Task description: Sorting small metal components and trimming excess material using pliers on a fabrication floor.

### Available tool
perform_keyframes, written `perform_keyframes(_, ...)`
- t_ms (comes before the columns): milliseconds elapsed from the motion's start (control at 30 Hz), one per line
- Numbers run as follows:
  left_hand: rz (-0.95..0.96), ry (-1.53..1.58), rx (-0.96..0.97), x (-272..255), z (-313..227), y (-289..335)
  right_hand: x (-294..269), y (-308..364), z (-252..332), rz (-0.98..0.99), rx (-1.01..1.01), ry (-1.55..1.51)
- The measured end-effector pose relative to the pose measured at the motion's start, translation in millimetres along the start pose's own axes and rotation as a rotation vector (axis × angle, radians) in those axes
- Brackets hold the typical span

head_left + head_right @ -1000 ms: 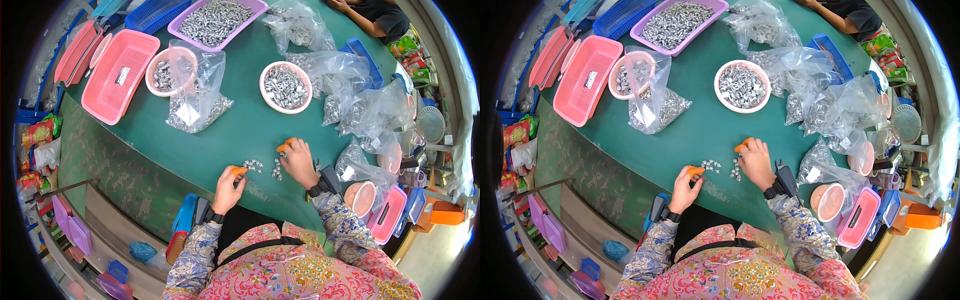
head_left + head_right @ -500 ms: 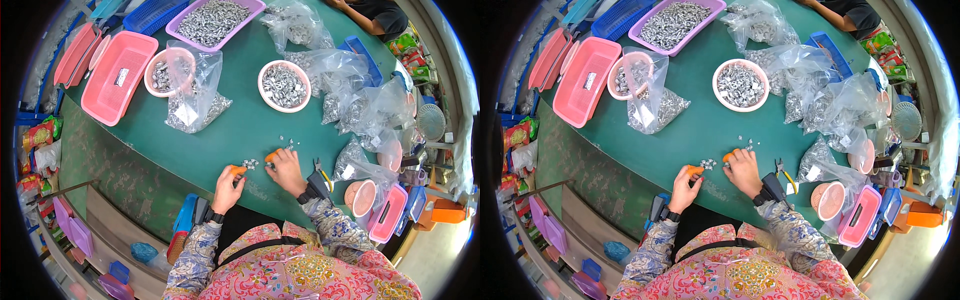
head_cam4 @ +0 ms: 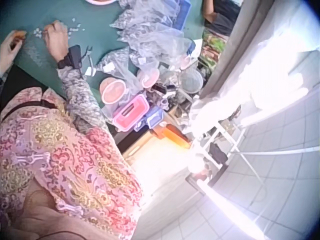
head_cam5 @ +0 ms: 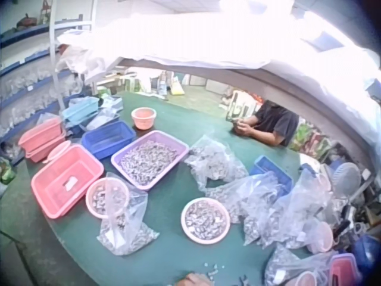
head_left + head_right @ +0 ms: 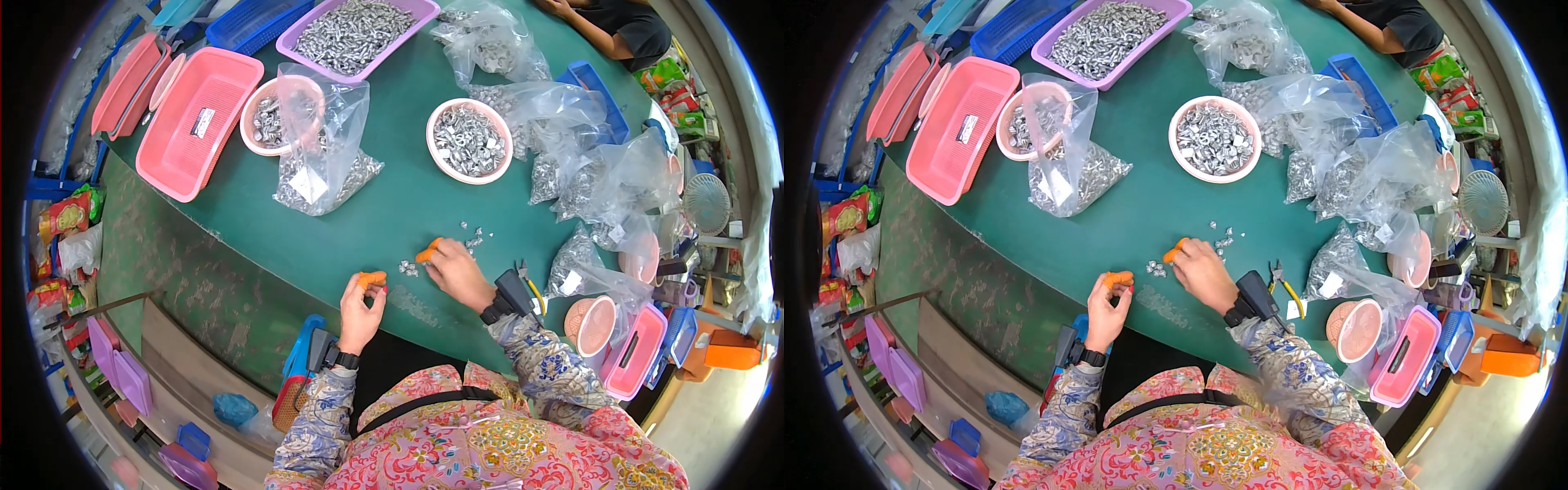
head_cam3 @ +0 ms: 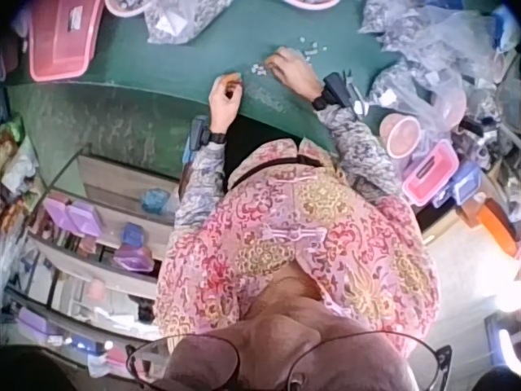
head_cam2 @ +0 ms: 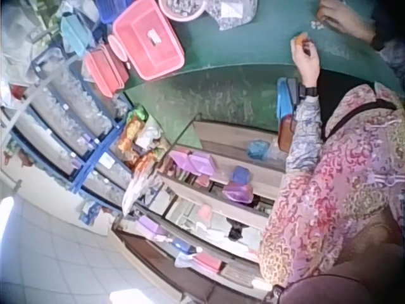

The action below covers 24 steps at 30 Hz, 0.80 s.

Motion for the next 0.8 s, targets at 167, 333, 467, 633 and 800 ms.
perform_keyframes(167,0.045,0.009,-0.017,-5.8,-1.5,-1.5,-21.4,15.7,-11.0,-0.021,0.034,0.168)
perform_keyframes(333,0.056,-0.013,-0.036,-3.8,-3.3,-4.1,-20.4,12.8,5.9,-0.006,0.047,0.121)
perform_keyframes(467,0.061,-0.097,0.085,-4.3,1.0,-4.5,-1.5,0.0,19.3,0.017,0.009,0.036)
perform_keyframes(633,0.053,-0.049,0.044,-2.7,4.1,-3.8,5.4,0.1,14.2,-0.027,0.015,0.053)
perform_keyframes(800,0.039,-0.031,0.038,-4.4,4.3,-3.4,-10.5,12.5,-1.3,-0.008,0.078,0.183)
Point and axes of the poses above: each hand's wrist, its own y-axis away from the middle knuckle, its own x-axis out of the palm, z = x × y, the point moved 2 cm from there along -y, towards the middle knuckle, and after that the axes turned 1 degree about -x, right-handed, at the moved point
